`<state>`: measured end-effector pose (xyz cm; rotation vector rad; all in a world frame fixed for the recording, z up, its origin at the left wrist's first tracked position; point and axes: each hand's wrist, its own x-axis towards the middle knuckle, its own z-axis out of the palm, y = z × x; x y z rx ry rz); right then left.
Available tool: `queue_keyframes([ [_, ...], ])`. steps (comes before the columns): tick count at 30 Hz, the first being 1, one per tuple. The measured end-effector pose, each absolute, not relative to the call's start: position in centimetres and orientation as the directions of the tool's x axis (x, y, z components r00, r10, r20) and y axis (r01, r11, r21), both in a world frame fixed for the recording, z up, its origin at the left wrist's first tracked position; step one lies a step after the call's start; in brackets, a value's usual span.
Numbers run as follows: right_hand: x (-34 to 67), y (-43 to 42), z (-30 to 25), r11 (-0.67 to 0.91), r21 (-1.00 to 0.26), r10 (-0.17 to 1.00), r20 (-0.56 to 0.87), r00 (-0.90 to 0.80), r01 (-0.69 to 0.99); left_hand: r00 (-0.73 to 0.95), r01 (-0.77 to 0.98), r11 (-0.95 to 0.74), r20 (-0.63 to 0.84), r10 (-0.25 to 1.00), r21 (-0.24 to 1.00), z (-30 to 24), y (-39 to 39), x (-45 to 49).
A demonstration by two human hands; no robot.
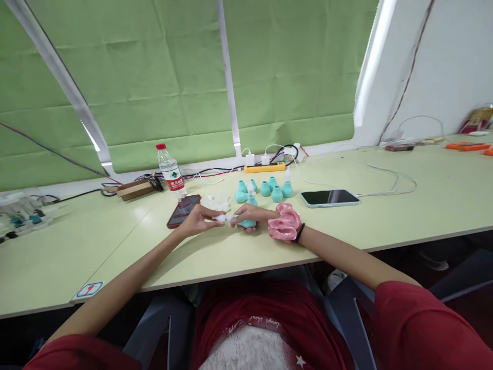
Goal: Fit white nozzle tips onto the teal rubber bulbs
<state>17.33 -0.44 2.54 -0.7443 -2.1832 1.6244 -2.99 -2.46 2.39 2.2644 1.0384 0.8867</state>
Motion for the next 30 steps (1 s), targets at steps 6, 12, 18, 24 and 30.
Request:
queue_keyframes([
  [6,16.6,-0.5,2.2,0.175,-0.975,0.521,-0.029,-0.853,0.140,0.406,0.280,-0.462,0.332,0.851,0.841,2.9,-2.1,-2.9],
  [12,16.8,-0.9,2.8,0.387,-0.910,0.554,0.102,-0.826,0.147,0.458,0.260,-0.500,0.350,0.817,0.826,2.7,-2.1,-2.6],
  [18,18.3,0.0,4.3,0.512,-0.839,0.599,0.195,-0.777,0.184,0.309,0.481,-0.591,0.506,0.805,0.648,3.0,-1.7,-3.3],
  [24,21.0,1.5,5.8,0.719,-0.607,0.629,0.362,-0.689,0.338,0.438,0.785,-0.614,0.628,0.643,0.080,4.0,-1.8,-4.6],
  [30,22.5,2.0,6.3,0.734,-0.519,0.645,0.328,-0.690,0.439,0.605,0.788,-0.575,0.448,0.658,-0.221,4.3,-2.0,-4.6],
])
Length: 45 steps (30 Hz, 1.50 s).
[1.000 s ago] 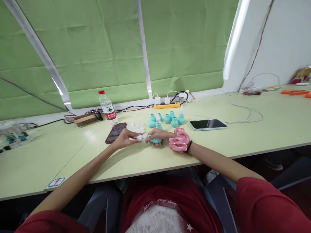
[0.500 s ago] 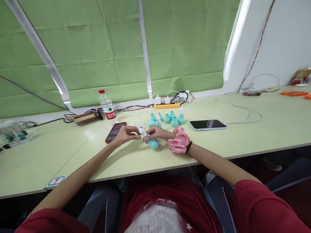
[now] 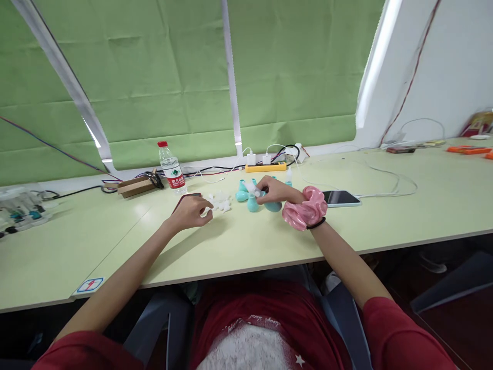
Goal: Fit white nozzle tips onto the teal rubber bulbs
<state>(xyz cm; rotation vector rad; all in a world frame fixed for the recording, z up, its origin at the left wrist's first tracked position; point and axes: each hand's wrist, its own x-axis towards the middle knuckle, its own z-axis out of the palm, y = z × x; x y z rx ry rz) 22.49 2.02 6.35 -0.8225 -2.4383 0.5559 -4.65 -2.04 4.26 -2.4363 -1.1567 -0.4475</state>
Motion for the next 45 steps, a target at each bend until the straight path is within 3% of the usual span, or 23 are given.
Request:
queue_keyframes([
  [4,23.0,2.5,6.3,0.644,-0.499,0.765,0.437,-0.473,0.580,0.617,0.786,-0.569,0.256,0.744,-0.240,3.8,-1.7,-4.5],
  [8,23.1,3.2,6.0,0.519,-0.368,0.781,0.571,-0.253,0.771,0.598,0.797,-0.562,0.168,0.783,-0.218,3.4,-1.7,-4.4],
  [14,23.0,4.0,5.4,0.318,-0.214,0.831,0.532,-0.163,0.924,0.619,0.781,-0.598,0.093,0.780,-0.181,3.4,-1.8,-4.7],
  [20,23.1,4.5,4.7,0.281,-0.219,0.884,0.437,-0.164,0.934,0.617,0.785,-0.597,0.116,0.778,-0.166,2.8,-0.9,-5.0],
  [31,22.5,4.0,4.5,0.197,-0.296,0.860,0.511,-0.019,0.935,0.595,0.801,-0.590,0.251,0.764,-0.104,1.7,-0.1,-4.5],
  [36,22.1,3.6,5.0,0.198,-0.302,0.774,0.632,0.040,0.932,0.512,0.797,-0.597,0.418,0.750,0.095,1.2,0.6,-4.3],
  [40,21.7,2.7,5.4,0.323,-0.261,0.556,0.830,0.041,0.910,0.419,0.802,-0.565,0.495,0.761,0.191,0.6,1.2,-4.5],
  [43,20.4,1.4,5.3,0.537,-0.125,0.362,0.927,-0.095,0.834,0.436,0.799,-0.566,0.450,0.780,0.206,0.2,1.3,-4.6],
  [45,18.6,0.5,4.9,0.695,0.027,0.282,0.909,-0.308,0.718,0.459,0.790,-0.578,0.427,0.779,0.206,0.2,1.2,-4.7],
])
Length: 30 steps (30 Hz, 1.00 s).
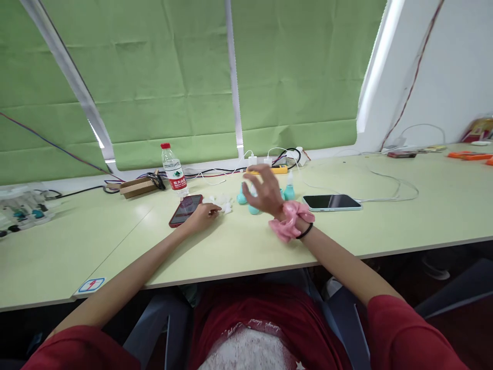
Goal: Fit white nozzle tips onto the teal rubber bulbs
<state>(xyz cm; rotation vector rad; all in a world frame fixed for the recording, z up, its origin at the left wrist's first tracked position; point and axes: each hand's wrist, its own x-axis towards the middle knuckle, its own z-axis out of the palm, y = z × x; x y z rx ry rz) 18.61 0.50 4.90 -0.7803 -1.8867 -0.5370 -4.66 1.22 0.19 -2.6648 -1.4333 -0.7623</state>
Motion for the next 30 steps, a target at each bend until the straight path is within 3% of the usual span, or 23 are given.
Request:
queue_keyframes([
  [2,16.2,0.0,4.2,0.805,0.166,0.246,0.779,-0.576,0.569,0.469,0.786,-0.583,0.417,0.779,0.204,0.3,1.1,-4.7],
  [4,13.5,0.3,3.4,0.835,0.230,0.260,0.636,-0.727,0.500,0.460,0.796,-0.569,0.406,0.789,0.205,0.5,1.0,-4.9],
  [8,9.3,2.5,1.7,0.702,0.088,0.561,0.542,-0.626,0.706,0.474,0.800,-0.565,0.366,0.801,0.200,1.0,0.7,-5.2],
  [10,8.3,3.7,0.8,0.630,0.007,0.701,0.427,-0.572,0.777,0.528,0.783,-0.601,0.337,0.779,0.161,1.2,0.6,-5.2],
  [13,8.2,4.2,-0.4,0.615,-0.027,0.751,0.327,-0.574,0.788,0.568,0.777,-0.622,0.320,0.759,0.098,1.4,0.5,-5.0],
  [19,9.7,3.0,-1.3,0.703,-0.020,0.654,0.409,-0.636,0.711,0.509,0.800,-0.582,0.351,0.786,0.145,1.2,0.6,-4.7],
  [30,10.5,3.4,-1.7,0.691,-0.368,0.699,0.560,-0.444,0.622,0.420,0.778,-0.590,0.520,0.744,0.216,0.7,0.9,-4.4],
])
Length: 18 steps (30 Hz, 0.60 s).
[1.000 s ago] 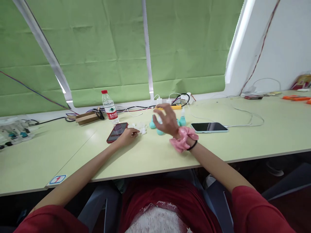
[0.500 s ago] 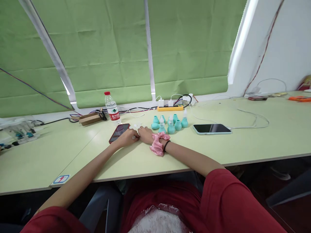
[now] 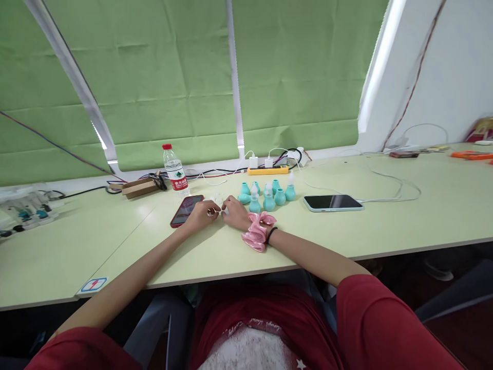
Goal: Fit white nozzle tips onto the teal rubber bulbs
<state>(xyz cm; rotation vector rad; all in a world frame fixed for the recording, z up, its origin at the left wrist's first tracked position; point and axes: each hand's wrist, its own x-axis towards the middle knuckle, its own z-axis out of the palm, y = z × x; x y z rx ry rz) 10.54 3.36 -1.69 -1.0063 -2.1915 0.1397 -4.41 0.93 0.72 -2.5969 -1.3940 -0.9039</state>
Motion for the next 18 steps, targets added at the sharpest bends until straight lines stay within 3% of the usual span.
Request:
queue_keyframes([
  [7,10.49,4.08,-1.76,0.714,-0.377,0.677,0.588,-0.443,0.590,0.378,0.724,-0.617,0.570,0.730,0.309,0.82,0.81,-4.17],
  [18,10.47,4.15,-1.86,0.686,-0.365,0.691,0.599,-0.405,0.630,0.409,0.735,-0.615,0.538,0.737,0.285,0.38,0.87,-4.04],
])
